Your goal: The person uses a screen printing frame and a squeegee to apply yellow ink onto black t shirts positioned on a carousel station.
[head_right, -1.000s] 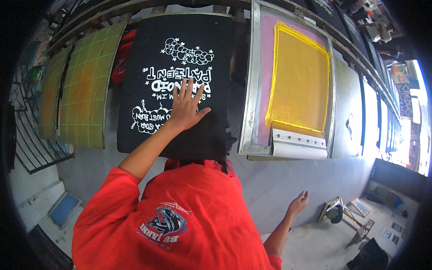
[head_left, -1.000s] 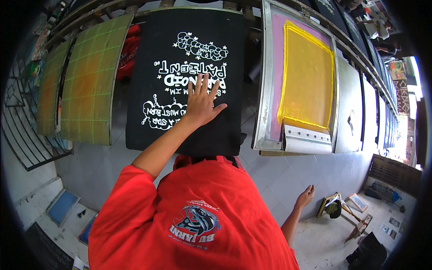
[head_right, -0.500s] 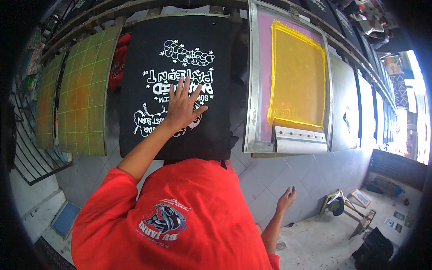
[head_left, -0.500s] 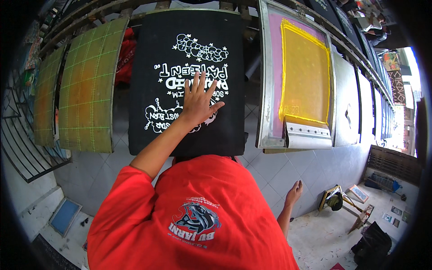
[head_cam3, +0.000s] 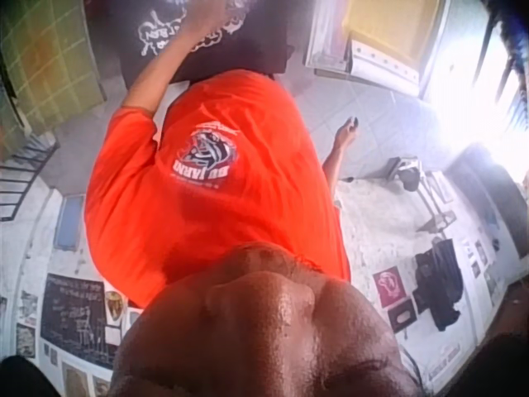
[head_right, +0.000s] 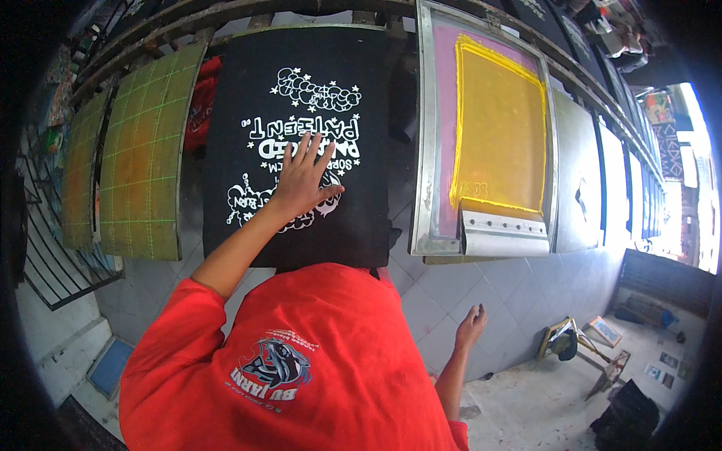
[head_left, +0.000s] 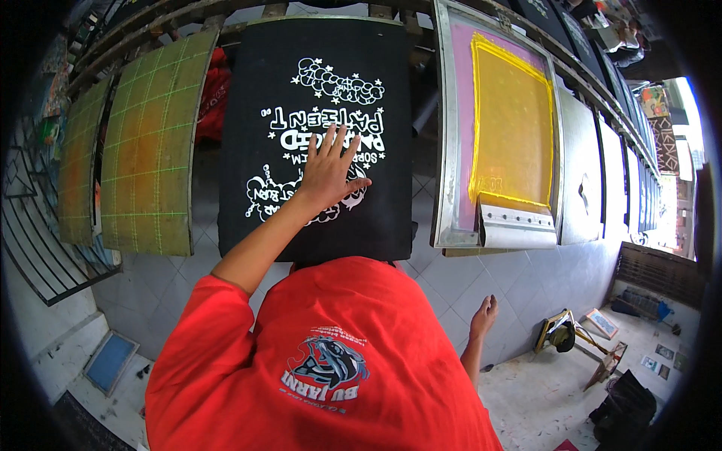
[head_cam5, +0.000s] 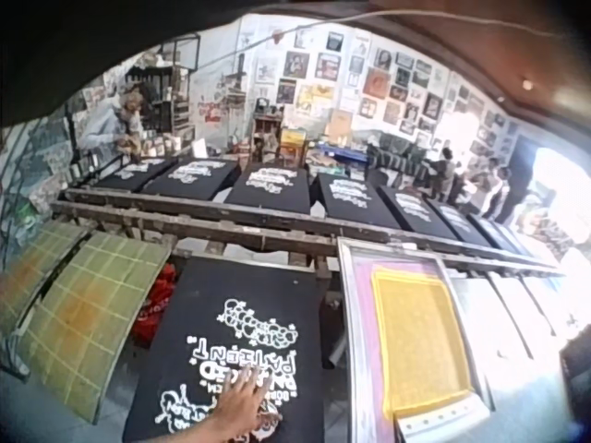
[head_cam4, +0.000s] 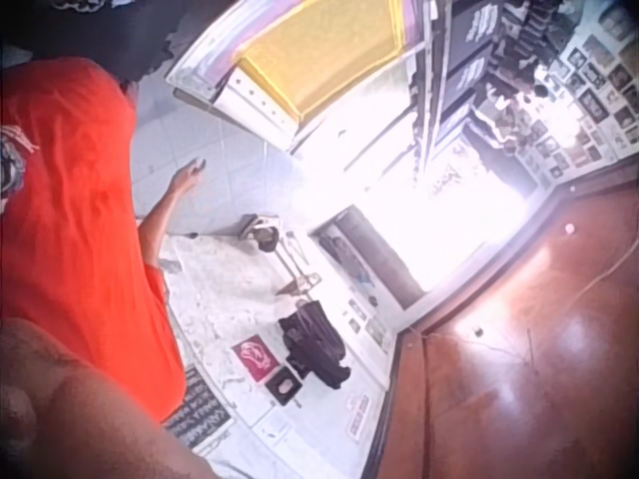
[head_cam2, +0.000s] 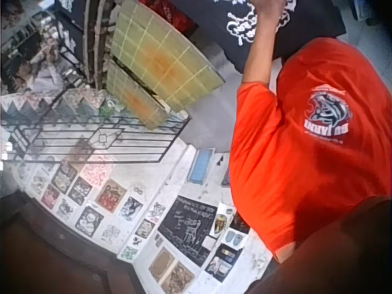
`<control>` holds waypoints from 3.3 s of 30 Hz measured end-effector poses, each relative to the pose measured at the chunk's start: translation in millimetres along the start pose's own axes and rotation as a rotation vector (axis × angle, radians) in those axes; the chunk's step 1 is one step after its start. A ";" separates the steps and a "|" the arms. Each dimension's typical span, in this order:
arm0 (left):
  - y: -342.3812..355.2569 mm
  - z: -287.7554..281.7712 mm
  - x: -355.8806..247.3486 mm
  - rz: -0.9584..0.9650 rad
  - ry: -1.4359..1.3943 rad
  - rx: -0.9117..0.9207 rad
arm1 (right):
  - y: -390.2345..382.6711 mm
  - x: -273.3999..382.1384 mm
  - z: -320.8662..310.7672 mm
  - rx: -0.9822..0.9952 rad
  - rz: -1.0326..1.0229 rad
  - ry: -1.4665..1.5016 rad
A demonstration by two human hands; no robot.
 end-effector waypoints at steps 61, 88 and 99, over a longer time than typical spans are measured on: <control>-15.5 -8.6 -39.0 0.151 -0.126 0.191 | -6.5 -66.4 17.1 0.094 0.152 0.232; -124.1 42.9 -233.3 -0.673 -0.632 -0.512 | 383.3 -16.5 -83.2 0.304 -0.232 0.714; -8.2 80.2 -248.3 -0.836 -0.711 -0.266 | 373.6 24.0 -55.1 0.535 -0.300 0.651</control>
Point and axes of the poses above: each hand's wrist, its own y-axis towards the middle knuckle, its own z-axis out of the palm, x = y × z, the point moved 3 cm from there along y, towards the middle knuckle, and after that the axes turned 5 degrees about -y, right-handed, at the moved point
